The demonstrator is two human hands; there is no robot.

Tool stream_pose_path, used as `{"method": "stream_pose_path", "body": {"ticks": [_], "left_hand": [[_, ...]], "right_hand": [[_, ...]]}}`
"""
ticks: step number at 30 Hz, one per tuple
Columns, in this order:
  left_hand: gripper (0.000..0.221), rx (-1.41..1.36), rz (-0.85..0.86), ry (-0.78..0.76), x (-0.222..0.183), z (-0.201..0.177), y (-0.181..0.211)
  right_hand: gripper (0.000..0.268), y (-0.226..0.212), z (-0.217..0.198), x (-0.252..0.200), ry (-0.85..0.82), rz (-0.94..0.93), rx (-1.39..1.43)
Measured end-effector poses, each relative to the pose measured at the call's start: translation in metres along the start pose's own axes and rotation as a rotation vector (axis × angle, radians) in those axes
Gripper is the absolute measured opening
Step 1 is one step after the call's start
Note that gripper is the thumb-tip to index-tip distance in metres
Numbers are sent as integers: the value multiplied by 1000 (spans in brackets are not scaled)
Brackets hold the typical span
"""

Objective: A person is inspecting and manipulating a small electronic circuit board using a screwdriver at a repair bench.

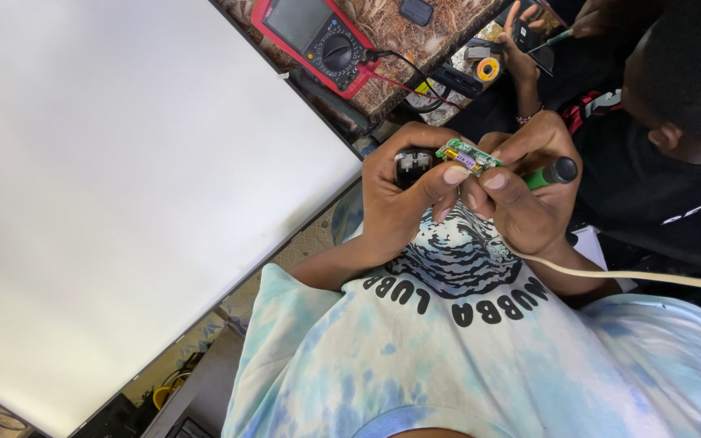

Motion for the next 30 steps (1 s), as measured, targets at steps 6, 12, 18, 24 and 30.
{"method": "stream_pose_path", "body": {"ticks": [6,12,18,24,30], "left_hand": [[15,128,-2,-70,7,1,17],[16,195,8,-143,13,-9,25],[26,224,-135,-107,8,-12,28],[18,164,-172,-95,4,-23,17],[20,243,-278,-105,11,-9,33]], "right_hand": [[15,5,-12,-6,-41,-36,-73],[15,5,-27,-13,-155,-88,-312],[5,-20,-9,11,-348,-317,-675],[10,-31,-5,20,-515,-541,-940],[8,-39,-3,21,-677,-564,-1127]]}}
Point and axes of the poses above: each hand's wrist, its own x-axis towards the middle knuckle, its own z-axis out of the palm, y = z × x, the point moved 3 cm from there along x, towards the middle knuckle, and after that the axes turned 7 degrees about -y, right-handed, at the moved point
